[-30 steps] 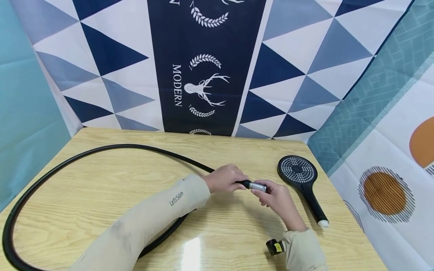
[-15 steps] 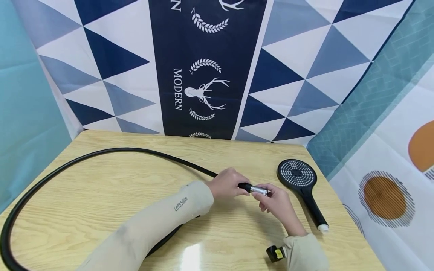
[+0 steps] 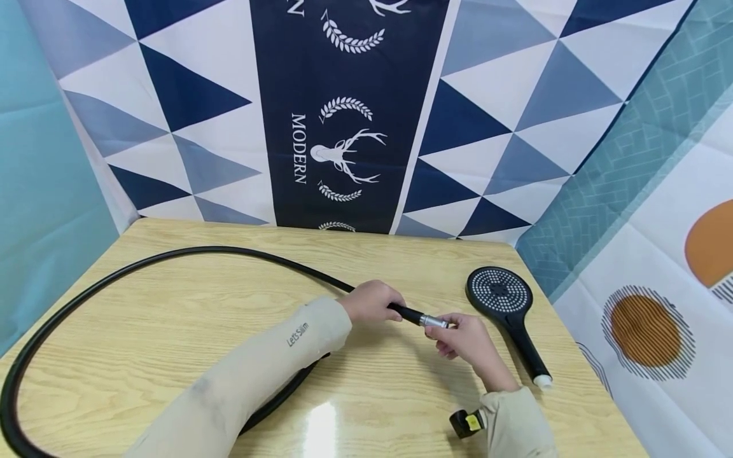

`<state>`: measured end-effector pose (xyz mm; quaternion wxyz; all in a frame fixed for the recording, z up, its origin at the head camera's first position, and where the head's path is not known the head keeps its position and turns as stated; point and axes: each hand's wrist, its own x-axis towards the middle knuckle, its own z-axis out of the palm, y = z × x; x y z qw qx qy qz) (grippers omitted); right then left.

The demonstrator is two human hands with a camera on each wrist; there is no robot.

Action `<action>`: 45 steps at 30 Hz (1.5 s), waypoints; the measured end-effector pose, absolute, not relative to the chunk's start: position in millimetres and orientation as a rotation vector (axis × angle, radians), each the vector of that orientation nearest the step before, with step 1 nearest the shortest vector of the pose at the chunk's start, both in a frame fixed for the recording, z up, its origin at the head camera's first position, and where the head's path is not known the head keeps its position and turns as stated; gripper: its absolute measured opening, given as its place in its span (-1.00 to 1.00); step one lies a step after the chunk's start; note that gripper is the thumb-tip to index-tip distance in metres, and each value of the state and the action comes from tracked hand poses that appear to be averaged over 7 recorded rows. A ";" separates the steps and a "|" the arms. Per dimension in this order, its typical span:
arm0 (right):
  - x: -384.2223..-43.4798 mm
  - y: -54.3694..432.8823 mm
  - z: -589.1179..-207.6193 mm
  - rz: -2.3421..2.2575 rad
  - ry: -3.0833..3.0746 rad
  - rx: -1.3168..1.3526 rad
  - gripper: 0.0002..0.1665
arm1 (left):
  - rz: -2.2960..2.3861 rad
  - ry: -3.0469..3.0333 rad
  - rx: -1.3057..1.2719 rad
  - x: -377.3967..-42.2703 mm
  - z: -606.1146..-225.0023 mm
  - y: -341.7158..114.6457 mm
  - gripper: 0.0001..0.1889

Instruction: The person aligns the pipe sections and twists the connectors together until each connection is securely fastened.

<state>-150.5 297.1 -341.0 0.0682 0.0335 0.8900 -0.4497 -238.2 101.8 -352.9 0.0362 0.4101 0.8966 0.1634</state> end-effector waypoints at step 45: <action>-153.4 315.5 -346.3 -1.466 2.585 0.250 -0.56 | 0.104 2.794 1.149 -259.2 -353.7 77.4 -0.78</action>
